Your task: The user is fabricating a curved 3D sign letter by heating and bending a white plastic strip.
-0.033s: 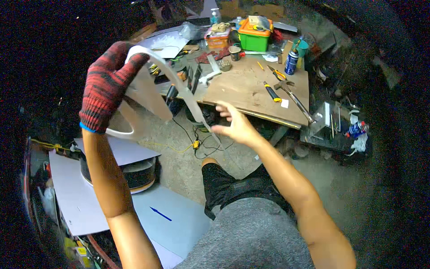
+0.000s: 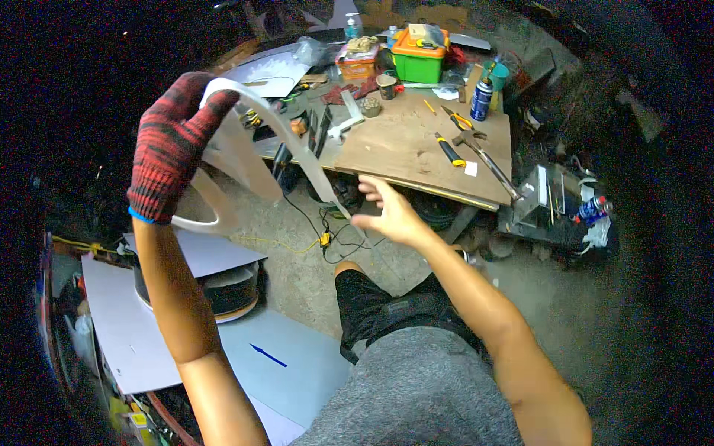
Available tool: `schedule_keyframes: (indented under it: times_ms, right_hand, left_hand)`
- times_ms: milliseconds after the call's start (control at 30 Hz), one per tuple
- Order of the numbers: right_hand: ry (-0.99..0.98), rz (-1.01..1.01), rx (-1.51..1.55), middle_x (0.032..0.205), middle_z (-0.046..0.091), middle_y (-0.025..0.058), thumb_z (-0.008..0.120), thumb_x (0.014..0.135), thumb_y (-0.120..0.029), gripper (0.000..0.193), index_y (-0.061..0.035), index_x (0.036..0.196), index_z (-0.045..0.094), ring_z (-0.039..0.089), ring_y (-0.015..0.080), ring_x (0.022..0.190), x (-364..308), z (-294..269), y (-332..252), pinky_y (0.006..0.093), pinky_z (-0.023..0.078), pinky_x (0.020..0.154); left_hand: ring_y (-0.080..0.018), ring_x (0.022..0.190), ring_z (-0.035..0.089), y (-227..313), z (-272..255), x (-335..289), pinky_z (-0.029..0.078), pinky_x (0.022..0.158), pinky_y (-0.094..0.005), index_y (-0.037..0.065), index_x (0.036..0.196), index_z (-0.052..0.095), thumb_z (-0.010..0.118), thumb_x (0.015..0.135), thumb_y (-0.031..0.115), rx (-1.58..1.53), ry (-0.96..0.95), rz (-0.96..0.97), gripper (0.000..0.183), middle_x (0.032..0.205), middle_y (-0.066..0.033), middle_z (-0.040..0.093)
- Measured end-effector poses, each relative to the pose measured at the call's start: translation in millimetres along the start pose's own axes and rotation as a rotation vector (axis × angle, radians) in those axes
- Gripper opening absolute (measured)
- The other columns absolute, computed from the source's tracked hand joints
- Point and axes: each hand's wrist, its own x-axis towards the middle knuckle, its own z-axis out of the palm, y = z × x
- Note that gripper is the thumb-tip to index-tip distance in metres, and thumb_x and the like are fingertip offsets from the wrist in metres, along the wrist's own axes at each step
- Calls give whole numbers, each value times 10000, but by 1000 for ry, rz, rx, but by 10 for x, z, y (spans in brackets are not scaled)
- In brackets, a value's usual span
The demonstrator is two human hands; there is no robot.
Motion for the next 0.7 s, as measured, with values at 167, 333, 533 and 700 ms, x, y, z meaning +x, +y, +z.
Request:
schedule_keyframes:
  times_ms: [167, 333, 533, 700]
  right_hand:
    - [-12, 39, -111, 1335, 518, 185, 867, 683, -278, 913, -82, 1430, 380, 538, 312, 1189, -338, 192, 487, 421, 459, 986]
    - [-29, 52, -206, 1326, 518, 192, 853, 695, -276, 887, -88, 1425, 385, 541, 327, 1190, -537, 255, 664, 421, 467, 978]
    - [-91, 161, -199, 1326, 526, 200, 841, 713, -271, 867, -84, 1423, 379, 570, 335, 1147, -634, 212, 784, 423, 479, 958]
    - [-155, 131, -227, 1297, 548, 201, 837, 719, -243, 837, -72, 1409, 395, 584, 327, 1118, -672, 310, 885, 417, 488, 936]
  left_hand:
    - [-106, 881, 613, -28, 31, 63, 499, 810, -273, 18, 1129, 626, 697, 897, 251, -55, -27, -48, 337, 995, -81, 694]
    - [-91, 879, 607, -85, -58, 58, 494, 811, -262, 21, 1130, 633, 697, 897, 255, 56, 14, 41, 337, 993, -63, 694]
    - [-100, 811, 645, -28, -114, -25, 534, 721, -283, 42, 1112, 652, 707, 887, 266, 47, 70, -28, 322, 931, -70, 707]
    - [-241, 731, 657, -180, -52, -148, 527, 659, -367, 45, 1005, 649, 724, 808, 430, 286, 138, 98, 439, 803, -126, 685]
